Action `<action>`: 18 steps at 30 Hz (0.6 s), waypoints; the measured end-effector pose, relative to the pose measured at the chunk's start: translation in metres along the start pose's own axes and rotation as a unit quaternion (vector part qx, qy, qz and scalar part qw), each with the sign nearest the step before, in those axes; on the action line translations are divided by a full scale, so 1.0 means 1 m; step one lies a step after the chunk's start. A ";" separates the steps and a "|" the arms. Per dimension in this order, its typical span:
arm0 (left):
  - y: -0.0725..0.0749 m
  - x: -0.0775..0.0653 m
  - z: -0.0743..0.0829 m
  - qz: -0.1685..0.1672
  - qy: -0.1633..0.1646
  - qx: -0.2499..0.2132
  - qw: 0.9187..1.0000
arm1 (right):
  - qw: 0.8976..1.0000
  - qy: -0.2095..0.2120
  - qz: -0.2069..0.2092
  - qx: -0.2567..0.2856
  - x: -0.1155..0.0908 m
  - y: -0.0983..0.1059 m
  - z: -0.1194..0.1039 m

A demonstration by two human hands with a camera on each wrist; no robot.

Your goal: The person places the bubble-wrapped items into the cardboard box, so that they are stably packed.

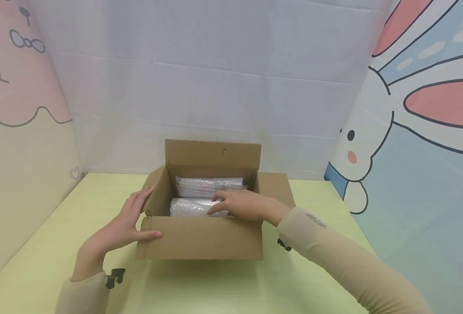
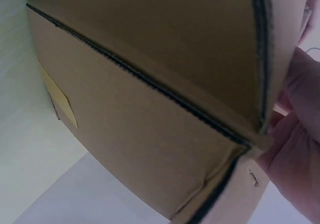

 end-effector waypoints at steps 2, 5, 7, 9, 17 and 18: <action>0.002 0.001 -0.001 -0.006 0.003 0.010 1.000 | 1.000 -0.002 0.004 -0.001 -0.002 0.004 0.000; 0.008 0.004 0.000 -0.014 0.005 0.034 0.999 | 1.000 -0.011 0.017 0.010 -0.007 0.012 -0.001; 0.011 0.005 0.001 -0.017 0.003 0.054 0.998 | 0.999 -0.020 0.034 0.032 -0.013 0.018 -0.001; 0.015 0.007 0.002 -0.017 -0.003 0.074 0.997 | 0.997 -0.023 0.058 0.049 -0.021 0.024 0.001; 0.029 0.007 0.005 -0.004 -0.023 0.145 0.989 | 0.981 -0.027 0.192 0.023 -0.068 0.041 0.017; 0.031 0.007 0.005 -0.002 -0.023 0.152 0.988 | 0.977 -0.037 0.209 0.015 -0.076 0.041 0.020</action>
Point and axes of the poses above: each hand's wrist, its own x-axis towards the middle knuckle, its own y-axis out of the back of the hand, z = x × y, the point moved 2 cm from there along x, towards the middle knuckle, and after that the axes turned 10 degrees about x, right-handed, at the moved point
